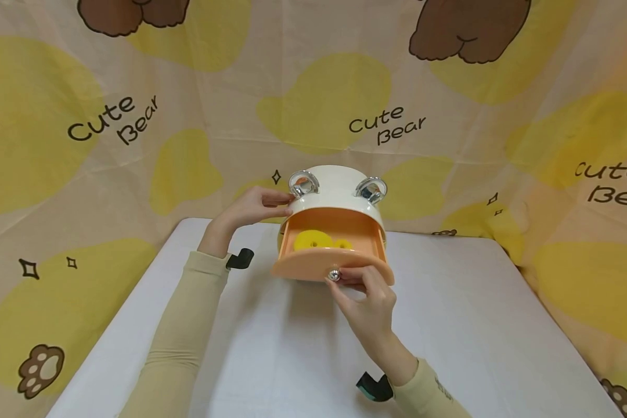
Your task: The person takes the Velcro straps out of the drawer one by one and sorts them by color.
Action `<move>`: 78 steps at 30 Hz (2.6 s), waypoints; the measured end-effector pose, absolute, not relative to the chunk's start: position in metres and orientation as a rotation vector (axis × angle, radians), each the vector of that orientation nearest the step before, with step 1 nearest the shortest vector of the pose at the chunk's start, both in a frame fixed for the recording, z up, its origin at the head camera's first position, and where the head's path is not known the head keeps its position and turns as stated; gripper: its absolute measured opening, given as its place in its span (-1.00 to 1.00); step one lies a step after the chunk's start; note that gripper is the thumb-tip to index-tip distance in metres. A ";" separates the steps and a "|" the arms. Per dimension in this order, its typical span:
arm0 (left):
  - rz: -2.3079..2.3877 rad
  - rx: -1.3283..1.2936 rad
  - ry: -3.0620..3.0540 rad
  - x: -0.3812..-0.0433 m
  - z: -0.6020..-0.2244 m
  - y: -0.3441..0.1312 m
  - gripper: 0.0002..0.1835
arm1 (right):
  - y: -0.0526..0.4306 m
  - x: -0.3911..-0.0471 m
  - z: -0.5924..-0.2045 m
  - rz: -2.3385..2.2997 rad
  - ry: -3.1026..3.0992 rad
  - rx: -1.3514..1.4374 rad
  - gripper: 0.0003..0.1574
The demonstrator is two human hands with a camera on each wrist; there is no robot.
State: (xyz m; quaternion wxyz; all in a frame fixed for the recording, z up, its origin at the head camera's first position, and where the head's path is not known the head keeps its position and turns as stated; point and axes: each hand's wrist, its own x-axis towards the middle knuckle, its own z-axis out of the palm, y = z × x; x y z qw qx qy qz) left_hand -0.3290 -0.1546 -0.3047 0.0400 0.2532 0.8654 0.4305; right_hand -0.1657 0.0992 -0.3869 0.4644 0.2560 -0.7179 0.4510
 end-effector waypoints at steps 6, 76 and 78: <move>1.321 0.768 2.651 -0.329 -0.305 -0.155 -0.45 | 0.099 -0.160 -0.387 1.104 -1.778 0.637 -0.59; 1.306 0.814 2.625 -0.309 -0.286 -0.148 -0.49 | 0.127 -0.139 -0.393 1.050 -1.911 0.683 -0.48; 1.305 0.815 2.624 -0.309 -0.286 -0.148 -0.49 | 0.132 -0.135 -0.388 1.078 -1.922 0.691 -0.50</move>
